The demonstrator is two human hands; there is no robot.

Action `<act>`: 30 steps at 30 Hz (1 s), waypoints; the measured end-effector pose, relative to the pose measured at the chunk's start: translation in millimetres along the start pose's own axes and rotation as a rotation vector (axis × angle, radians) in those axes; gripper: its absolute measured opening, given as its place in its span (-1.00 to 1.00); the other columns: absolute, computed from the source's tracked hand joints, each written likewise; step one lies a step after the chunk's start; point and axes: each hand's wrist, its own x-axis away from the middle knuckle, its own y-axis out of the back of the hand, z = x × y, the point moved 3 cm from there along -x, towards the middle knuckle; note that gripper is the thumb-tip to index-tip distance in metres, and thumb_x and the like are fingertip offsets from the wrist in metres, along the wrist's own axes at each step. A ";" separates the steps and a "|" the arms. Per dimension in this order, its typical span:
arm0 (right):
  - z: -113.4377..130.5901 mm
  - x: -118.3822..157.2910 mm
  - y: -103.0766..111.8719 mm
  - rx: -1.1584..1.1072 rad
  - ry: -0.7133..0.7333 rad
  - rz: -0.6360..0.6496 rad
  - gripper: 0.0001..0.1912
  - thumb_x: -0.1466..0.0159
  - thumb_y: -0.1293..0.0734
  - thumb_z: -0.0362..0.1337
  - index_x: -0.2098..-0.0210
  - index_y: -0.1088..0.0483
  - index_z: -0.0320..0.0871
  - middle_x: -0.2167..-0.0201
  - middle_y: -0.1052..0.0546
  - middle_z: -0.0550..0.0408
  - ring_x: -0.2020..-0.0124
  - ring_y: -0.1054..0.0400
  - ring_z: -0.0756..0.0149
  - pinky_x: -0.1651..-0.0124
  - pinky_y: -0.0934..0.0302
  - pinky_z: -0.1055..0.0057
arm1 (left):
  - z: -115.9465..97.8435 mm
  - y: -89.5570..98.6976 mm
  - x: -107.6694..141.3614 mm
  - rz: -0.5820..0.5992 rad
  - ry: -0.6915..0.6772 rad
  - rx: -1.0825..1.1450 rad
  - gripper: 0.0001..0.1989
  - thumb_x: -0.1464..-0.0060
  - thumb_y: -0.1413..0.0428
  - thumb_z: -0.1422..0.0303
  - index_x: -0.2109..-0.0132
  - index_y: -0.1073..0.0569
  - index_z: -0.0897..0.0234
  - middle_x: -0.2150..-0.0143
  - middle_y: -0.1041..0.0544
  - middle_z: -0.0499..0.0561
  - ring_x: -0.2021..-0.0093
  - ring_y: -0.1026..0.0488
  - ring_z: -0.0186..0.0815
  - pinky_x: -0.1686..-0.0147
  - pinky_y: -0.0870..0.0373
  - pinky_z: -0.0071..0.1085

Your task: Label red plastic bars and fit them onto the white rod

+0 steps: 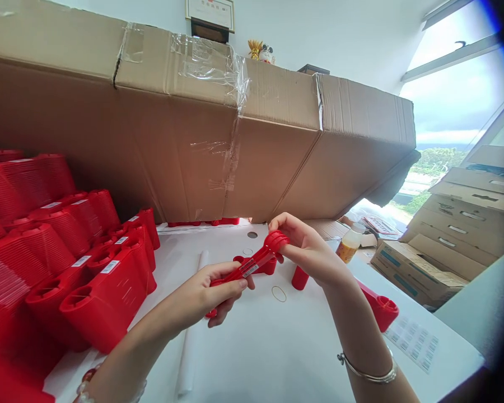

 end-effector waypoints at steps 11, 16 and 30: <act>-9.0 1.5 -9.0 0.161 -0.023 -0.004 -0.81 -0.26 -0.30 -0.38 0.41 -0.18 -0.08 0.47 -0.29 0.27 0.46 -0.19 0.44 0.35 -0.15 0.38 | -0.7 -7.4 9.4 -0.181 -0.039 -0.458 -0.59 -0.36 0.08 0.00 0.29 -0.39 0.18 0.35 -0.39 -0.10 0.39 -0.26 -0.32 0.38 -0.13 -0.32; -12.3 -0.8 -11.6 0.135 -0.041 0.011 -0.80 -0.27 -0.28 -0.38 0.40 -0.15 -0.07 0.48 -0.28 0.27 0.48 -0.21 0.44 0.39 -0.19 0.40 | -1.0 -16.9 9.1 -0.148 -0.099 -0.471 -0.58 -0.41 0.16 0.00 0.30 -0.28 0.17 0.35 -0.30 -0.12 0.34 -0.24 -0.30 0.34 -0.12 -0.31; 6.2 23.0 -49.2 0.952 0.363 0.271 -0.74 -0.42 -0.26 -0.49 0.03 -0.46 -0.06 0.06 -0.56 0.11 0.00 -0.43 0.27 -0.43 -0.01 0.09 | 16.9 18.6 -2.4 -0.094 0.137 -0.181 -0.61 -0.25 -0.02 -0.06 0.20 -0.35 0.20 0.58 -0.15 -0.25 0.66 -0.15 -0.43 0.63 -0.14 -0.43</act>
